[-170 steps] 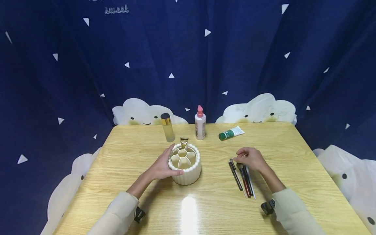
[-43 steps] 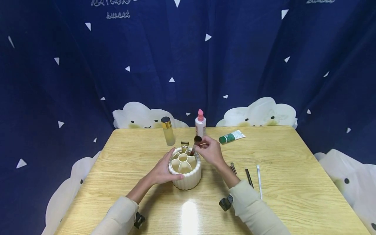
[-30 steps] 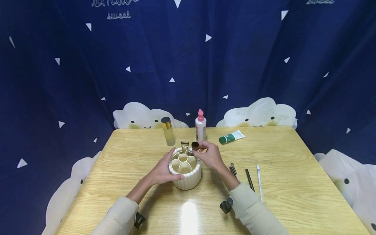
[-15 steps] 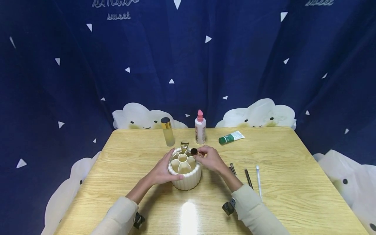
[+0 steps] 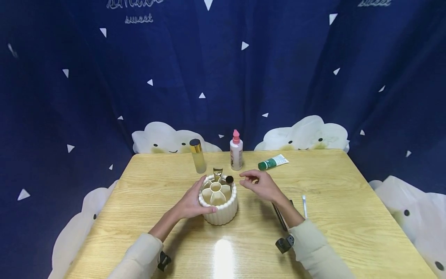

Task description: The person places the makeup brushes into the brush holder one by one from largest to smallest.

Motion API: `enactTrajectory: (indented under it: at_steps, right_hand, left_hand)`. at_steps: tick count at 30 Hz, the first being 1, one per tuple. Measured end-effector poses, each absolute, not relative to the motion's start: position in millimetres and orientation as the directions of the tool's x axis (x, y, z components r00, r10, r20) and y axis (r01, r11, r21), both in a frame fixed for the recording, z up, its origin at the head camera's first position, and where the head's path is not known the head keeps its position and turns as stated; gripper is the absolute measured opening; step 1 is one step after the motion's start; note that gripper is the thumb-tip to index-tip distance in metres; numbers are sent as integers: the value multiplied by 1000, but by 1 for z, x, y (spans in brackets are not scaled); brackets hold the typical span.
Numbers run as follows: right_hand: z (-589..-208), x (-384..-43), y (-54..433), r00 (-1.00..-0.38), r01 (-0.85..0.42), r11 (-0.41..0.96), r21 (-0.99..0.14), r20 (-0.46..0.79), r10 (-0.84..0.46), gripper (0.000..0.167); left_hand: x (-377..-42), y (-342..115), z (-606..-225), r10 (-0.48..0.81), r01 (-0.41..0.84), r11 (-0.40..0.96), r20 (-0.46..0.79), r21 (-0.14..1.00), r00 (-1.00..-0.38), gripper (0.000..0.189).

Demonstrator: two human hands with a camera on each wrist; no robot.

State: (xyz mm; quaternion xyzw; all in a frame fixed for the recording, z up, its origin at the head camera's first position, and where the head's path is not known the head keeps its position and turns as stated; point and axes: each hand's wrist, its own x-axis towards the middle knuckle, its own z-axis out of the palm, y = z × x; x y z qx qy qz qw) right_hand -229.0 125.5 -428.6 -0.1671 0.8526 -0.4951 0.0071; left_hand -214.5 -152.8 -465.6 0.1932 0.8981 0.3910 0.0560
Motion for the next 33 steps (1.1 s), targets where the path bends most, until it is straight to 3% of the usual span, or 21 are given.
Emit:
enactTrajectory:
  at_steps: [22, 33]
  right_hand:
    - [-455, -212, 228, -977, -164, 532, -831, 61, -207, 33]
    - [-474, -203, 252, -991, -67, 559, -827, -11, -136, 37]
  left_hand:
    - [-216, -152, -466, 394, 304, 622, 47, 722, -918, 122]
    - [-215, -153, -463, 387, 290, 627, 35, 723, -922, 122]
